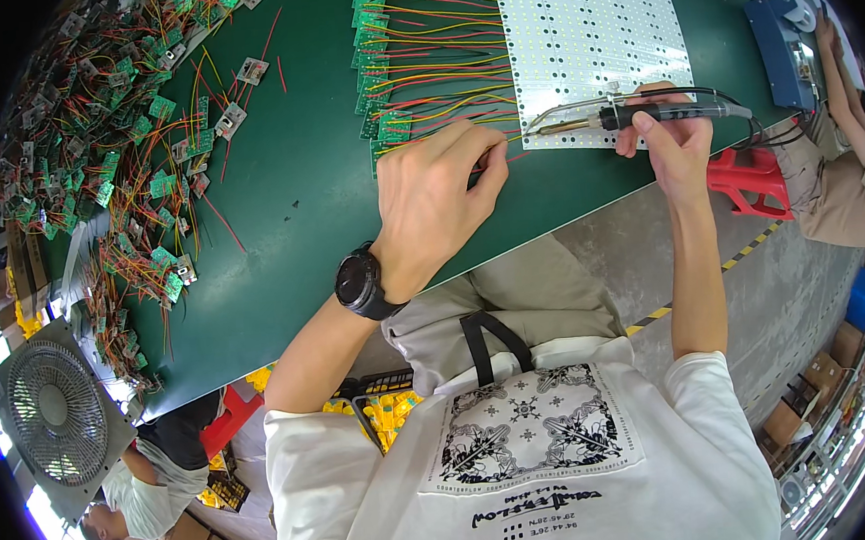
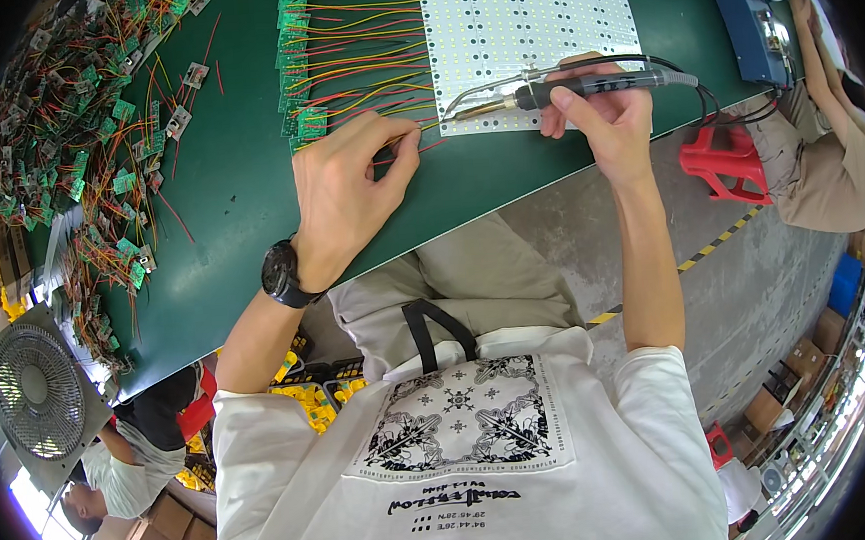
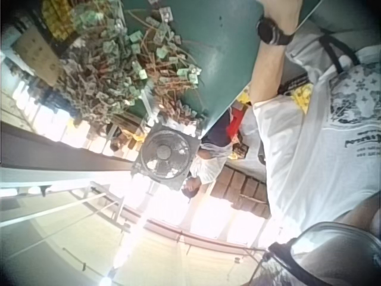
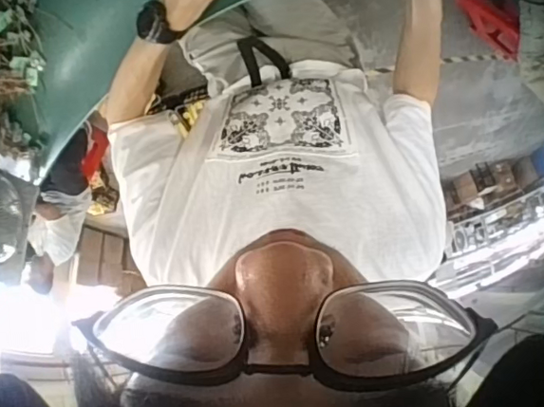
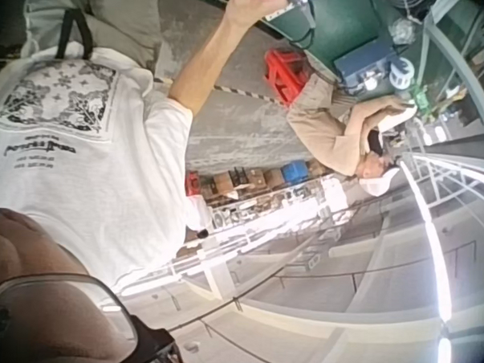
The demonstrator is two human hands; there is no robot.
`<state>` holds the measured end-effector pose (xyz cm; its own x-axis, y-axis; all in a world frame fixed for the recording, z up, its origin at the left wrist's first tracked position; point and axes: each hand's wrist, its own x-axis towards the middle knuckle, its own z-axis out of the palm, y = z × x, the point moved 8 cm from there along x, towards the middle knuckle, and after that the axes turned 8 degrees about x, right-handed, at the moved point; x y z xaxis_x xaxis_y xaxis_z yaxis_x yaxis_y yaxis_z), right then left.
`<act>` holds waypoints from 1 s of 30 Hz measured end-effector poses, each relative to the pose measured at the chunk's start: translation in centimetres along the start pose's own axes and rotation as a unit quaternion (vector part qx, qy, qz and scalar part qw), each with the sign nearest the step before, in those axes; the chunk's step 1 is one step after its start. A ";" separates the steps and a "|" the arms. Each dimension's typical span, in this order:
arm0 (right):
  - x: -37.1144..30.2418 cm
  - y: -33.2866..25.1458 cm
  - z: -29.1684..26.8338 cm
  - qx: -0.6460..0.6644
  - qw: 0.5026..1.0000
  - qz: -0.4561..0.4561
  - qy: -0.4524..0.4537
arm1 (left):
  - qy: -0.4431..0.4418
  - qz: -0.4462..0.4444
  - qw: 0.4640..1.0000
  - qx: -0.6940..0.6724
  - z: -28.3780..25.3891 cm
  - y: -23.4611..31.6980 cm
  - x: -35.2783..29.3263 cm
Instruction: The person solders circuit boards to an LED board by picking up small wired circuit boards from a pile and attaching their wires to the LED board with a soldering iron.
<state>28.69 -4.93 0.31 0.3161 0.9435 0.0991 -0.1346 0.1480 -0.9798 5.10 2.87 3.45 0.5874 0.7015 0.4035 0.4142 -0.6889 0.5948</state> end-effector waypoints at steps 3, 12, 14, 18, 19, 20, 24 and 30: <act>0.1 -0.2 -0.3 0.038 0.999 -0.013 0.008 | -0.007 0.000 1.000 0.003 0.0 0.0 0.0; 0.2 -0.1 -0.6 0.072 0.997 0.003 0.033 | -0.013 -0.011 1.000 0.010 -0.7 0.5 0.5; 0.2 -0.1 -0.4 0.060 0.998 -0.001 0.033 | -0.071 0.056 0.996 -0.015 -0.2 0.9 0.4; 0.1 0.1 -0.6 0.066 0.997 0.001 0.036 | -0.143 0.112 0.983 0.012 0.1 1.2 0.2; 0.0 0.1 -0.7 0.068 0.997 0.000 0.036 | -0.151 0.117 0.981 0.026 0.2 1.3 0.2; 0.0 0.1 -0.7 0.069 0.997 0.000 0.035 | -0.159 0.123 0.979 0.041 0.4 1.3 0.1; 0.0 0.1 -0.6 0.073 0.997 0.003 0.034 | -0.132 0.137 0.981 0.040 0.4 1.1 0.0; 0.0 0.0 -0.4 0.040 0.999 -0.004 0.015 | -0.073 0.118 0.990 0.032 -0.4 0.6 0.1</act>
<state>29.08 -5.10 0.22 0.3456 0.9330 0.1001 -0.2071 0.1799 -0.9616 5.16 2.55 4.10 0.7650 0.4898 0.4182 0.2949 -0.8437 0.4486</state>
